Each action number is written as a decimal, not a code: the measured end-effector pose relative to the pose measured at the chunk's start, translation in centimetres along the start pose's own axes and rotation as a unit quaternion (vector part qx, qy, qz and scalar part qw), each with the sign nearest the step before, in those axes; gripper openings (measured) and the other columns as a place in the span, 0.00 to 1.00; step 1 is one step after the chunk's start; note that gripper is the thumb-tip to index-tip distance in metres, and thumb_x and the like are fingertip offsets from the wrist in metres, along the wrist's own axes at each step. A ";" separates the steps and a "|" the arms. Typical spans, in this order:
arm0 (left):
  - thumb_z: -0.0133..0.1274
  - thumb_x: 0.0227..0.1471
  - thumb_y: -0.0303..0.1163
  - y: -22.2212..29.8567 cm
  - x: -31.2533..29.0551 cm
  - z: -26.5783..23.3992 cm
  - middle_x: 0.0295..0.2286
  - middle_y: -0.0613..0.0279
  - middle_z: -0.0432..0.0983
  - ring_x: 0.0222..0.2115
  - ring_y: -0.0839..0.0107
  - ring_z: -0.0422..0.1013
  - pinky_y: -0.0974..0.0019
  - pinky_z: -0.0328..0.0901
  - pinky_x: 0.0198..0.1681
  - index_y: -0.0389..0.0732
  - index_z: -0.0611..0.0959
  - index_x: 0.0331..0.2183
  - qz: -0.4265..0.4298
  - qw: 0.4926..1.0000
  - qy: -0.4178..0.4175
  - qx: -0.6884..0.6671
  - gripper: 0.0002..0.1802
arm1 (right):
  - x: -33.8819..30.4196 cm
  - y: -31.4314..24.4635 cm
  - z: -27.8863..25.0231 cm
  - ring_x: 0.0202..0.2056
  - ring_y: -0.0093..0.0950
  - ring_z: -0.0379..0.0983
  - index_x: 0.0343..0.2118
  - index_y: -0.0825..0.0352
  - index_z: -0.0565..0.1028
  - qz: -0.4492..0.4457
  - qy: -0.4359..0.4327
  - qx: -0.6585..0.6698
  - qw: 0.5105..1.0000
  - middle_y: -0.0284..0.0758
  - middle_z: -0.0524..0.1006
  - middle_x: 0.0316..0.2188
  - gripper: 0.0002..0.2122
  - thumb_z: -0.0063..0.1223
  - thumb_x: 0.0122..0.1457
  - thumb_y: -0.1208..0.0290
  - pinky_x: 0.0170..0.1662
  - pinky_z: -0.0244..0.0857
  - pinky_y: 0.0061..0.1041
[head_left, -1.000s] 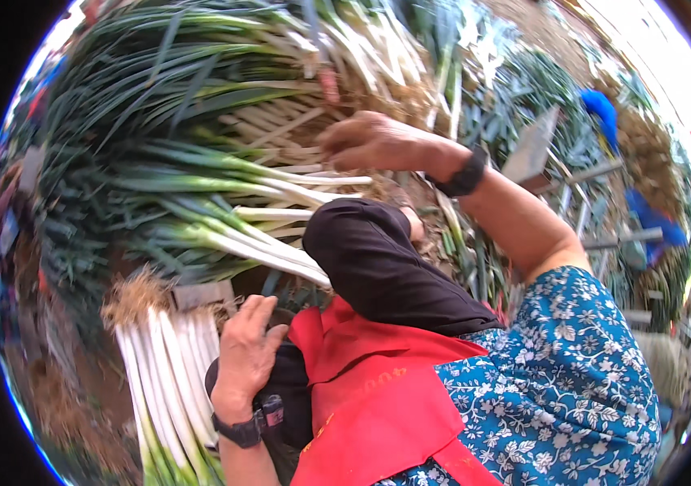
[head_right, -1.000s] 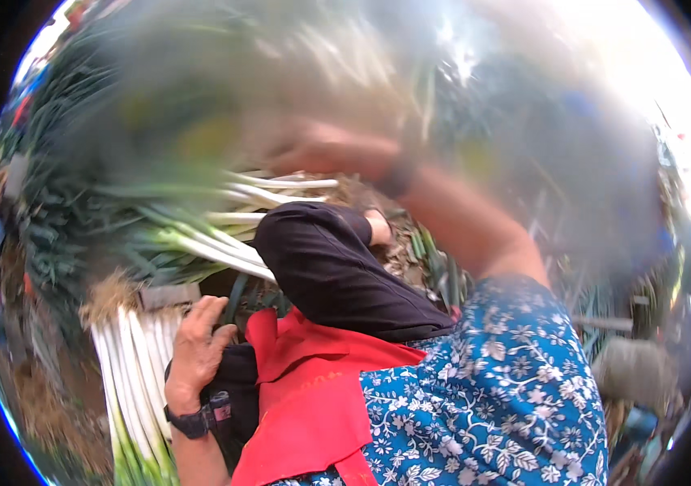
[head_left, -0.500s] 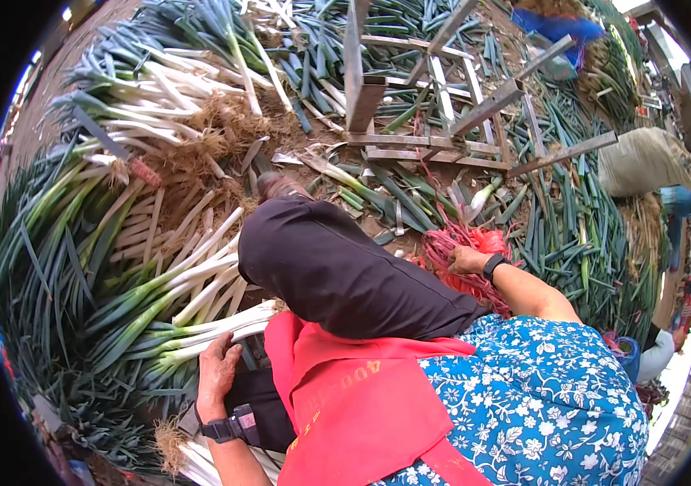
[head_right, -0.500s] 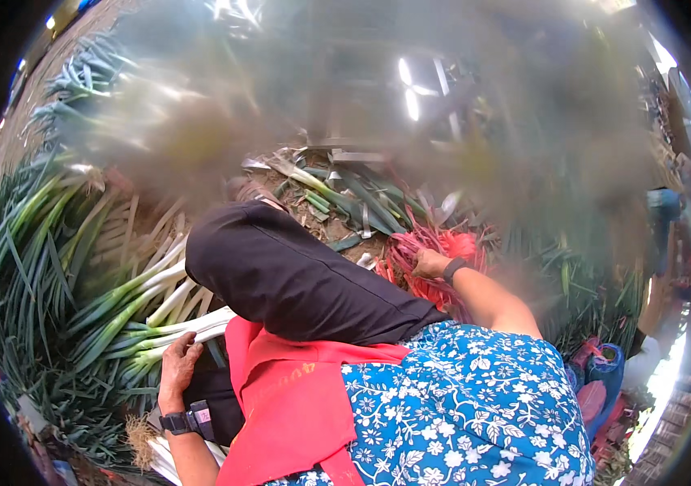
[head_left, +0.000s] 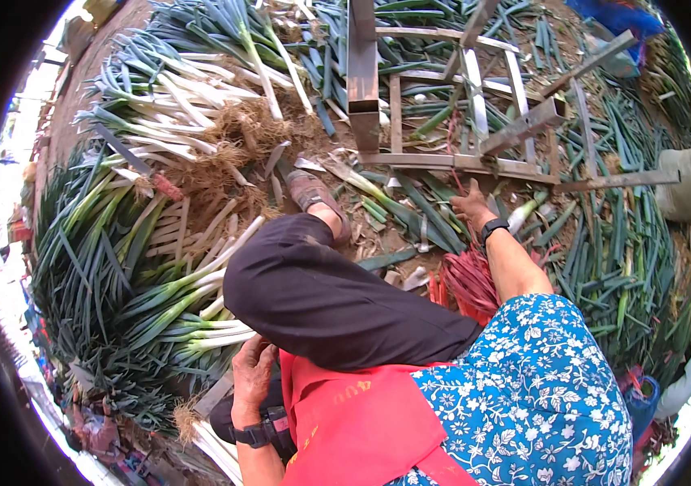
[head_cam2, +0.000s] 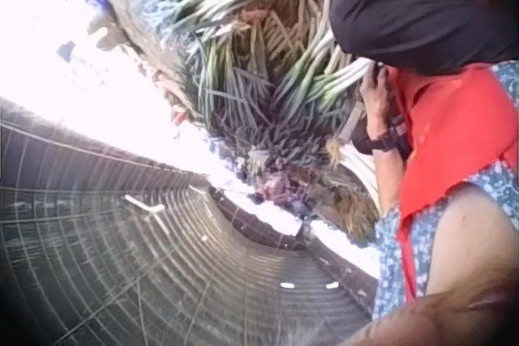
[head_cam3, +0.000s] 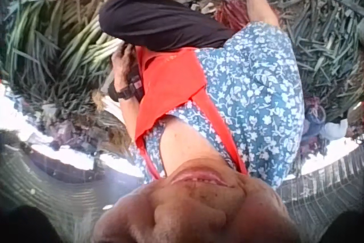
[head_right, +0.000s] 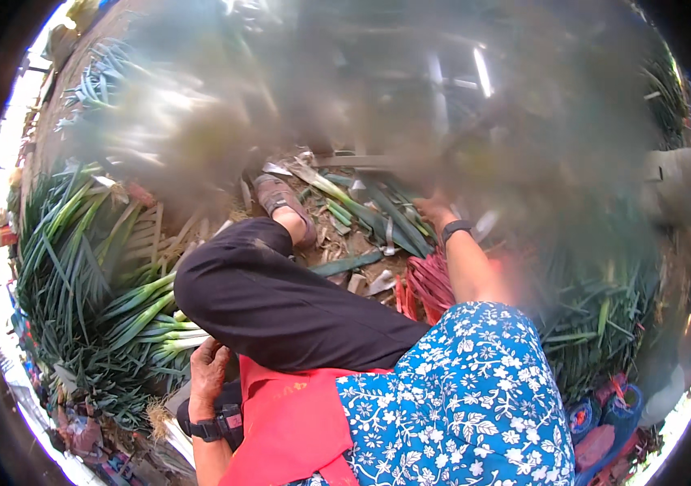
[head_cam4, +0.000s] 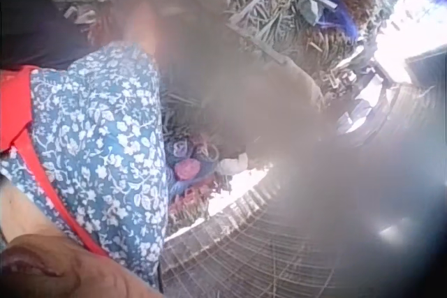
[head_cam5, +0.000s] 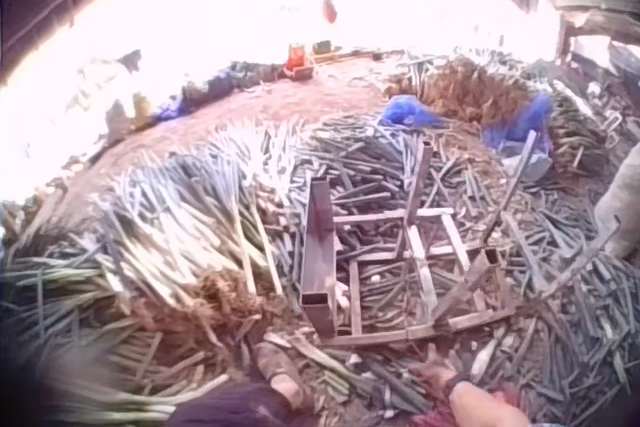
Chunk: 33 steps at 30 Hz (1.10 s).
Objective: Cleaning and trimming leeks by stripping outer leaves and trimming roots with a knife.
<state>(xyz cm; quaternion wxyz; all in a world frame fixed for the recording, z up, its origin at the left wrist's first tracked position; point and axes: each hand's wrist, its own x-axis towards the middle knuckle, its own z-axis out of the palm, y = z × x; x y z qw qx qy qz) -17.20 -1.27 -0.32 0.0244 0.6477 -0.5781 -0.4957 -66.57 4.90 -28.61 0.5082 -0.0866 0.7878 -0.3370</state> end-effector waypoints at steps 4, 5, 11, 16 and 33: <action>0.52 0.55 0.24 4.0 -0.9 -1.4 0.36 0.56 0.80 0.38 0.72 0.74 0.70 0.66 0.44 0.32 0.79 0.44 0.065 0.988 0.139 0.029 0.14 | -1.5 -0.5 5.6 0.25 0.21 0.68 0.50 0.65 0.72 -0.102 -0.062 -0.093 0.988 0.32 0.75 0.29 0.17 0.53 0.56 0.76 0.27 0.64 0.22; 0.51 0.55 0.22 7.0 -1.6 -1.4 0.38 0.53 0.78 0.38 0.71 0.74 0.70 0.66 0.45 0.32 0.79 0.44 0.142 0.976 0.166 0.017 0.14 | -3.1 -0.4 7.9 0.26 0.19 0.68 0.43 0.67 0.76 -0.197 -0.087 -0.152 0.965 0.31 0.75 0.28 0.12 0.52 0.56 0.76 0.28 0.65 0.22; 0.56 0.44 0.15 16.2 -4.1 1.4 0.50 0.49 0.70 0.38 0.66 0.75 0.66 0.69 0.42 0.35 0.76 0.49 0.349 0.933 0.023 0.085 0.26 | -22.4 -15.5 11.5 0.24 0.32 0.73 0.35 0.67 0.76 -0.404 -0.393 -0.028 0.825 0.41 0.74 0.20 0.06 0.53 0.58 0.71 0.31 0.66 0.31; 0.59 0.41 0.20 15.3 -3.9 1.9 0.37 0.49 0.73 0.32 0.55 0.71 0.57 0.65 0.36 0.39 0.75 0.49 0.447 0.844 0.081 0.285 0.28 | -28.6 -20.0 10.4 0.25 0.35 0.74 0.33 0.68 0.76 -0.526 -0.464 -0.036 0.712 0.42 0.75 0.22 0.06 0.53 0.56 0.71 0.30 0.66 0.32; 0.55 0.53 0.27 -3.0 -18.0 -16.5 0.20 0.74 0.70 0.20 0.83 0.63 0.75 0.59 0.23 0.35 0.84 0.32 0.053 0.838 0.541 0.046 0.06 | -7.4 -5.4 1.1 0.39 0.43 0.76 0.38 0.64 0.79 -0.363 -0.107 -0.571 0.728 0.46 0.79 0.34 0.17 0.58 0.41 0.69 0.42 0.69 0.35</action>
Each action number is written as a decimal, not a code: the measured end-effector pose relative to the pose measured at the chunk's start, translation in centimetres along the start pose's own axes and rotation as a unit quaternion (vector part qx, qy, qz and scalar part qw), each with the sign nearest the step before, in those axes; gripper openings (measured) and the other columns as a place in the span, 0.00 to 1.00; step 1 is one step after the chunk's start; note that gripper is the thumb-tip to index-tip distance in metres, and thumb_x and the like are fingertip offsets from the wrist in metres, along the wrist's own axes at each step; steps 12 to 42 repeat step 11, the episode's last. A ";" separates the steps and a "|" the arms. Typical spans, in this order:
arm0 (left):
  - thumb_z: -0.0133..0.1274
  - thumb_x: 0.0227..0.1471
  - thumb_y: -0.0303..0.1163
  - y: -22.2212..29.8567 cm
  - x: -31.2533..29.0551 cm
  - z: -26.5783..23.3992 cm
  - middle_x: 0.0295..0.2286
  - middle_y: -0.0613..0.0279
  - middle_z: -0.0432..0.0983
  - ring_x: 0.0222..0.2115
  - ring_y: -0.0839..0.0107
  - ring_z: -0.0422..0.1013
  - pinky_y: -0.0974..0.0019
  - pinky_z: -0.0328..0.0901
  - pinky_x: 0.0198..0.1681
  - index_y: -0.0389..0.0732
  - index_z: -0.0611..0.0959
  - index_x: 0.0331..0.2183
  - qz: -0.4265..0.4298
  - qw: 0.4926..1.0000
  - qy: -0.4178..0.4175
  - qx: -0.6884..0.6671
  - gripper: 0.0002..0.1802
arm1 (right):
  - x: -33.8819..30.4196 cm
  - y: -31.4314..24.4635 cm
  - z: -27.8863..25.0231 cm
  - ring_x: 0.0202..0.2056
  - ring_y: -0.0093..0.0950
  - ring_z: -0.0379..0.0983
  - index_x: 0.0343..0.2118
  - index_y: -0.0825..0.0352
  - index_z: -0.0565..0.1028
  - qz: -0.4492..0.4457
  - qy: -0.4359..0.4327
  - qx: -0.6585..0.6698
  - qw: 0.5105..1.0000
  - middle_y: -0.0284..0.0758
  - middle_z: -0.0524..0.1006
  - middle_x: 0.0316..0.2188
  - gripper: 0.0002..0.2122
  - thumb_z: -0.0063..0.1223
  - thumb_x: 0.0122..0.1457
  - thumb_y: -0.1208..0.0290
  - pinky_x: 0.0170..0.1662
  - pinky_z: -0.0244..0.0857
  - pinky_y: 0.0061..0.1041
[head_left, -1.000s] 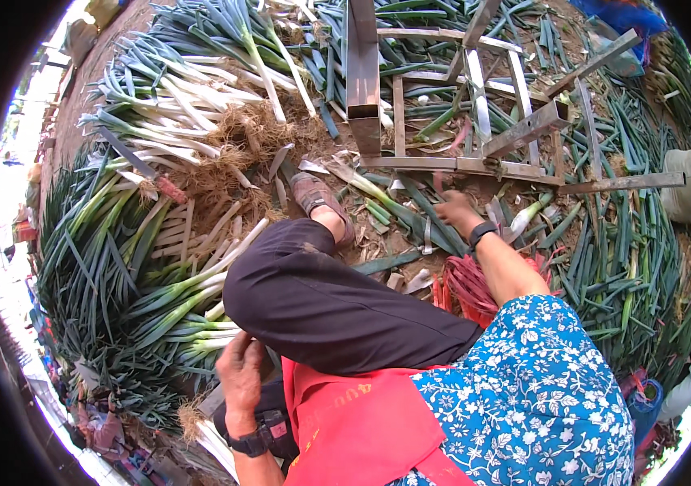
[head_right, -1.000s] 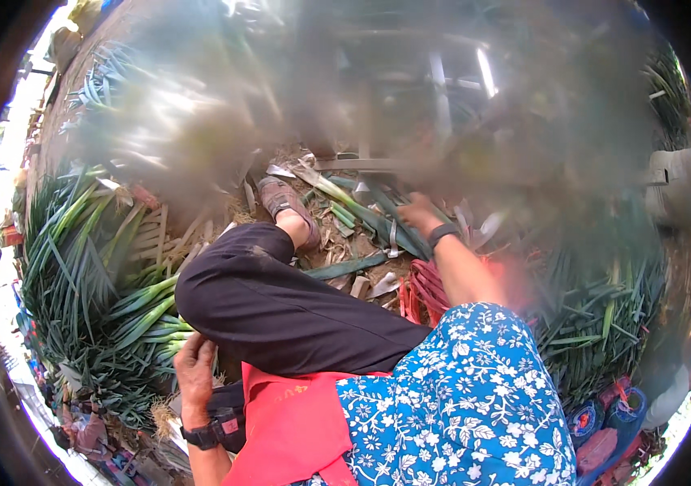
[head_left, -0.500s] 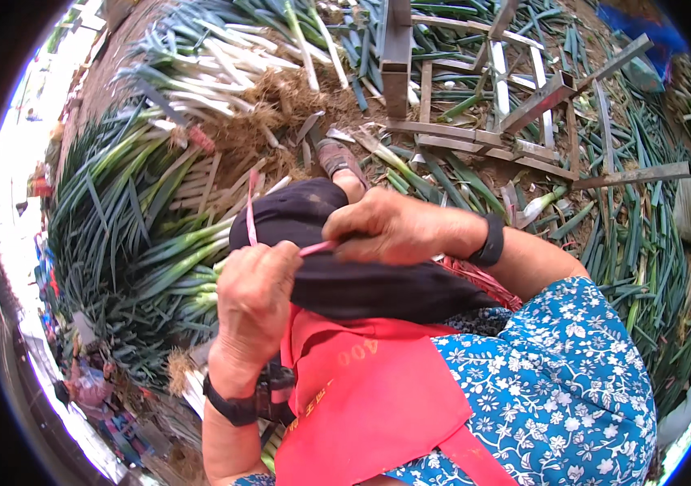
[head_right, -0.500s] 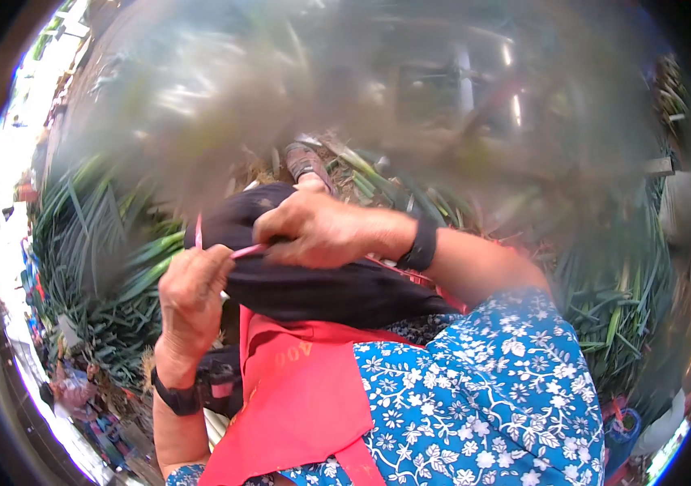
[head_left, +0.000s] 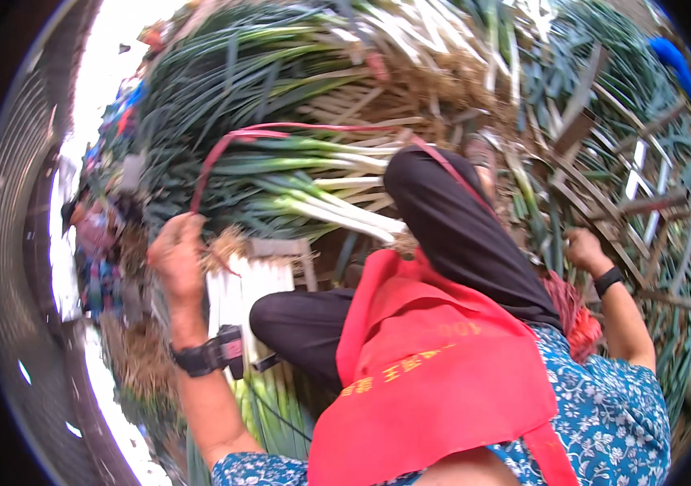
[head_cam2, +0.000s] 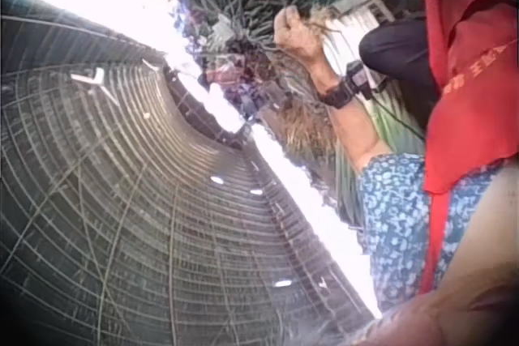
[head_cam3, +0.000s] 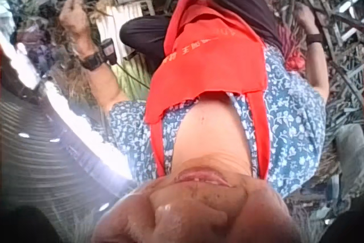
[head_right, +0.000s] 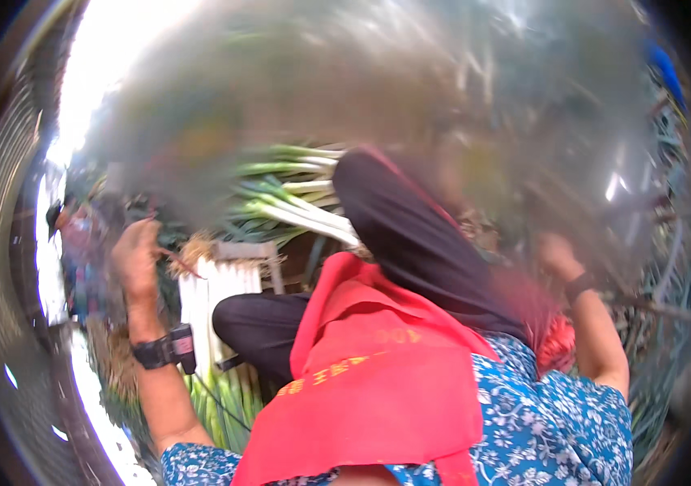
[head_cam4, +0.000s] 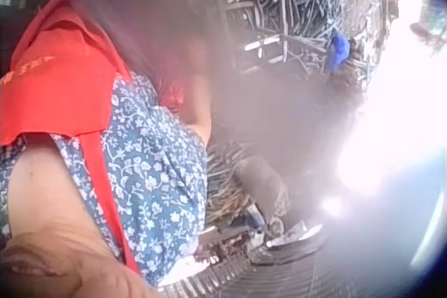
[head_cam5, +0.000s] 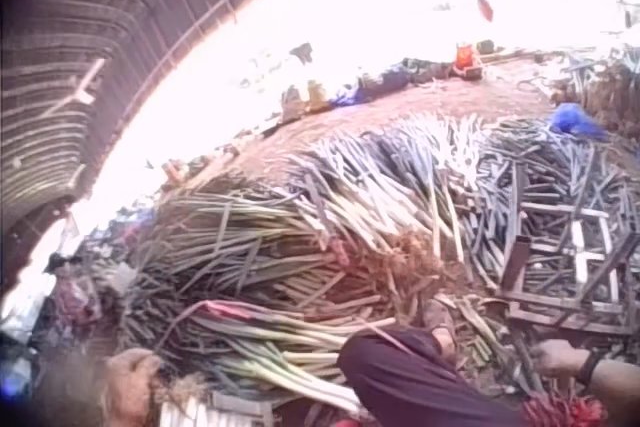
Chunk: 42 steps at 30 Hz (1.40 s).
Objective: Cleaning and trimming leeks by stripping outer leaves and trimming roots with a knife.
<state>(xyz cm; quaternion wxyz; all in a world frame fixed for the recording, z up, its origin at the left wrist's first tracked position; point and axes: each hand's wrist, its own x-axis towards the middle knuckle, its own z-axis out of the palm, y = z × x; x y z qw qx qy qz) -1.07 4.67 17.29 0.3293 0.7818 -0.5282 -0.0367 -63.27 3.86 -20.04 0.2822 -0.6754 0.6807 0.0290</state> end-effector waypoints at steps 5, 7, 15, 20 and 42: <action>0.54 0.55 0.27 0.7 -3.3 -0.6 0.20 0.75 0.68 0.21 0.84 0.61 0.76 0.58 0.24 0.34 0.82 0.32 -0.011 0.996 -0.059 -0.062 0.06 | 2.4 -27.8 -14.6 0.46 0.43 0.71 0.51 0.71 0.70 -0.470 0.198 0.270 0.817 0.46 0.73 0.45 0.19 0.51 0.54 0.80 0.51 0.64 0.31; 0.55 0.55 0.27 0.8 -5.0 -2.2 0.20 0.74 0.69 0.22 0.84 0.62 0.76 0.60 0.25 0.33 0.82 0.32 -0.026 0.995 -0.062 -0.073 0.07 | 0.4 -37.7 -17.4 0.55 0.42 0.64 0.55 0.67 0.67 -0.541 0.273 0.134 0.784 0.44 0.71 0.50 0.28 0.60 0.48 0.75 0.58 0.57 0.37; 0.55 0.55 0.27 0.1 -7.4 -5.7 0.21 0.69 0.71 0.23 0.82 0.64 0.74 0.64 0.28 0.36 0.83 0.34 -0.062 0.994 -0.065 -0.067 0.06 | -0.6 -49.7 -15.4 0.63 0.42 0.51 0.64 0.62 0.53 -0.559 -0.057 0.205 0.802 0.43 0.60 0.60 0.47 0.69 0.40 0.65 0.65 0.43 0.42; 0.55 0.55 0.27 0.1 -7.4 -5.7 0.21 0.69 0.71 0.23 0.82 0.64 0.74 0.64 0.28 0.36 0.83 0.34 -0.062 0.994 -0.065 -0.067 0.06 | -0.6 -49.7 -15.4 0.63 0.42 0.51 0.64 0.62 0.53 -0.559 -0.057 0.205 0.802 0.43 0.60 0.60 0.47 0.69 0.40 0.65 0.65 0.43 0.42; 0.55 0.55 0.27 0.1 -7.4 -5.7 0.21 0.69 0.71 0.23 0.82 0.64 0.74 0.64 0.28 0.36 0.83 0.34 -0.062 0.994 -0.065 -0.067 0.06 | -0.6 -49.7 -15.4 0.63 0.42 0.51 0.64 0.62 0.53 -0.559 -0.057 0.205 0.802 0.43 0.60 0.60 0.47 0.69 0.40 0.65 0.65 0.43 0.42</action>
